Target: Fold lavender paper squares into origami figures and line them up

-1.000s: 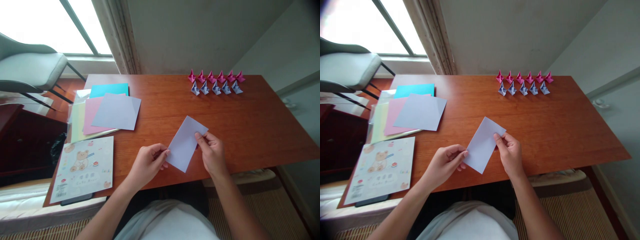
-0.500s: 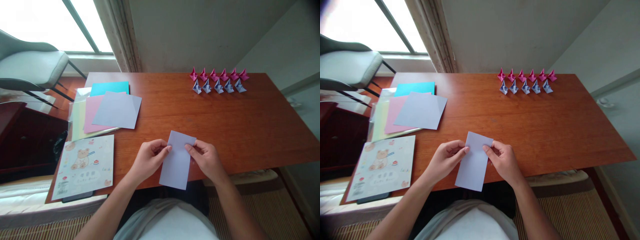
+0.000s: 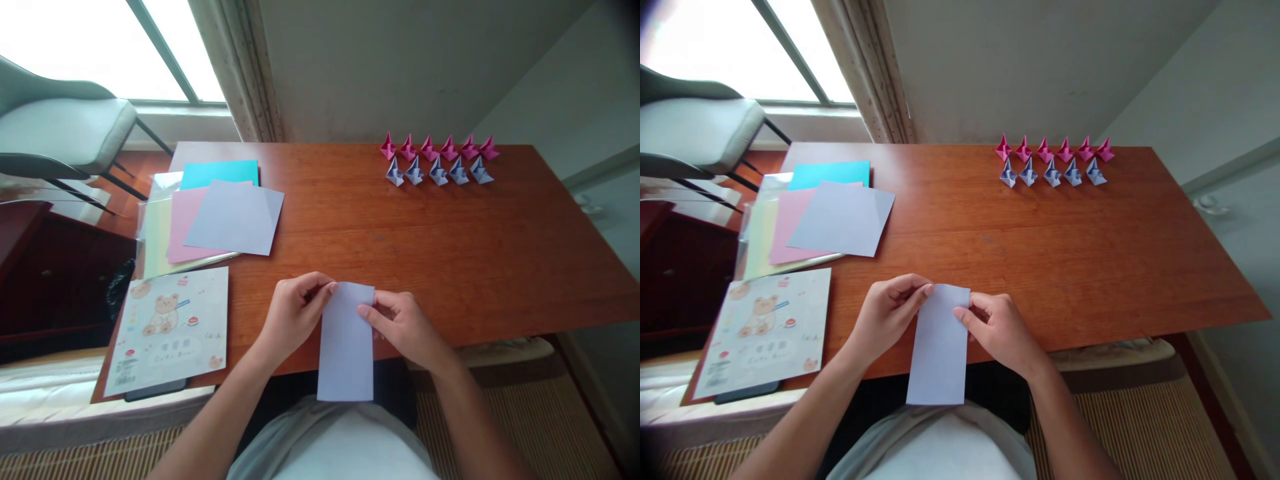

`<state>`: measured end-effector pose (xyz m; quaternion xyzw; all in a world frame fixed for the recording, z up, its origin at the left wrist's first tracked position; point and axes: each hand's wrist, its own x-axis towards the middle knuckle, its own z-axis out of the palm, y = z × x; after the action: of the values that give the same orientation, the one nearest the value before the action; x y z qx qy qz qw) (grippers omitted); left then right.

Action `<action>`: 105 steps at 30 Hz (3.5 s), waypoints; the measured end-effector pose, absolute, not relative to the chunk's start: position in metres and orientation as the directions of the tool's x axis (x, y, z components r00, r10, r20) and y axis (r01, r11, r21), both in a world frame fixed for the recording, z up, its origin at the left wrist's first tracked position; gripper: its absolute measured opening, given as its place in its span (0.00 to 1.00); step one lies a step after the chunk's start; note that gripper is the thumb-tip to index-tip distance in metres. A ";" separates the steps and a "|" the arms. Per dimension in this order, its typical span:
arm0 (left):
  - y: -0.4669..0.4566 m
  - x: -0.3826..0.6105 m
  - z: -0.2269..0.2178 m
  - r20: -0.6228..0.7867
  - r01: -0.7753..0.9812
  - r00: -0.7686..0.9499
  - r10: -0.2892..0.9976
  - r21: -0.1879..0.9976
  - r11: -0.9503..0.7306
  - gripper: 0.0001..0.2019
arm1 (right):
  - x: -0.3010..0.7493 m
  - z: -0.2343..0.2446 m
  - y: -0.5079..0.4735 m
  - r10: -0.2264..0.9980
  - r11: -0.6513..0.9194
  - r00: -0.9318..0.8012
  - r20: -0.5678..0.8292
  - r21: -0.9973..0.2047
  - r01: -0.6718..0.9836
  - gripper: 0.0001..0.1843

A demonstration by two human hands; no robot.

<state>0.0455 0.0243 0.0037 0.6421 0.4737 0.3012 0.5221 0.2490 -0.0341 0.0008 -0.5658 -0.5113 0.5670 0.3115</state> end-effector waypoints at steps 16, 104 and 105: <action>0.011 0.032 0.009 -0.331 0.206 0.575 0.749 0.944 0.259 0.18 | 0.245 0.005 -0.031 0.982 -0.188 0.049 -0.184 -0.980 0.070 0.12; 0.007 0.047 0.011 -0.182 0.108 0.165 0.969 0.980 0.165 0.11 | 0.241 -0.013 -0.042 0.985 -0.134 -0.085 -0.148 -0.980 0.149 0.15; 0.007 0.047 0.012 -0.154 0.152 0.181 0.971 0.980 0.127 0.10 | 0.242 -0.012 -0.041 0.987 -0.131 -0.070 -0.143 -0.979 0.153 0.16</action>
<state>0.0469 0.0073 0.0119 0.5427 0.5173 0.3767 0.5440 0.2422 -0.0413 -0.0116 -0.5484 -0.5197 0.5146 0.4053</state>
